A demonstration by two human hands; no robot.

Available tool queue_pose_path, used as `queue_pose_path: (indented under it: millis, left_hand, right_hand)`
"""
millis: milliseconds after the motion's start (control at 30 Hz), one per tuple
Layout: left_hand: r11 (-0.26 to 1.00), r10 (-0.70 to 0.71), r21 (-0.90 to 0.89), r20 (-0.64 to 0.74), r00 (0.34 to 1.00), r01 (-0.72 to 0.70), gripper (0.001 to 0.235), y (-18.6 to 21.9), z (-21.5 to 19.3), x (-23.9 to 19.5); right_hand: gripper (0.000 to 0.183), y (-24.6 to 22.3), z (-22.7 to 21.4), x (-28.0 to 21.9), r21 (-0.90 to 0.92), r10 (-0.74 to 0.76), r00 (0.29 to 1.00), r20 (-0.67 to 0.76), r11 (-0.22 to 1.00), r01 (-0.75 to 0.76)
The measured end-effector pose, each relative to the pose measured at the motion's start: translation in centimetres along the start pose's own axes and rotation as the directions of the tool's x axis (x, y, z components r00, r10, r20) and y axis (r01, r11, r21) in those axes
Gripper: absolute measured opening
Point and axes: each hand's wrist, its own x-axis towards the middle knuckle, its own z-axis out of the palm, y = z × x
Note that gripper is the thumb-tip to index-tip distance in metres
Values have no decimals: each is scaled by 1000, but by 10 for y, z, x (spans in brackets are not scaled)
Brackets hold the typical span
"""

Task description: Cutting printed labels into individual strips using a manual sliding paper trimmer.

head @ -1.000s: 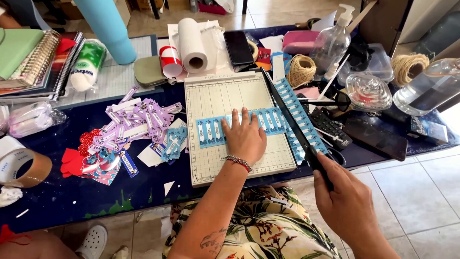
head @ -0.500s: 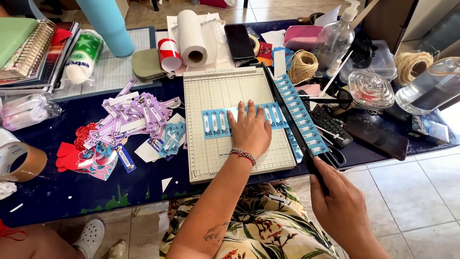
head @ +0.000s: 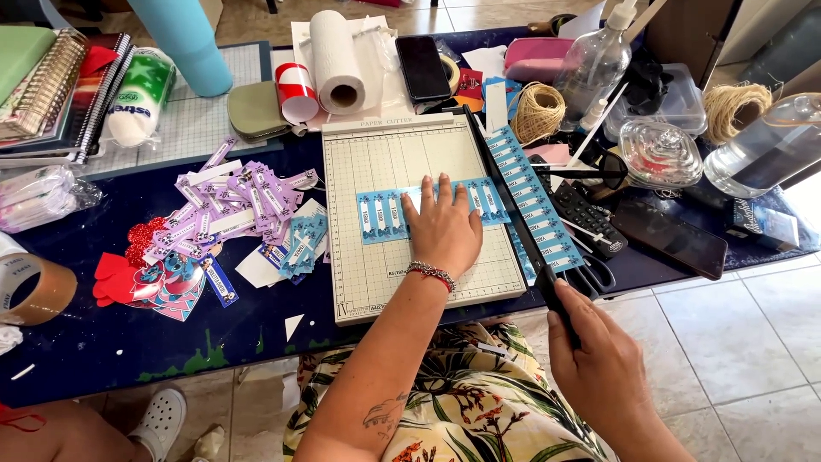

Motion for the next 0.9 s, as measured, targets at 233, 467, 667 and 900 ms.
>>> queue_pose_path:
  millis: [233, 467, 667, 900]
  left_hand:
    - [1000, 24, 15, -23, 999, -24, 55, 1, -2, -3]
    - [1000, 24, -7, 62, 998, -24, 50, 3, -11, -4]
    - [1000, 24, -9, 80, 997, -24, 50, 5, -18, -6]
    - [1000, 6, -28, -55, 998, -7, 55, -12, -14, -8]
  right_hand:
    - [45, 2, 2, -1, -2, -54, 998, -23, 999, 54]
    - [45, 16, 19, -10, -15, -81, 997, -17, 997, 80]
    - [51, 23, 23, -16, 74, -93, 995, 33, 993, 90]
    - [45, 1, -5, 5, 50, -69, 997, -42, 996, 71]
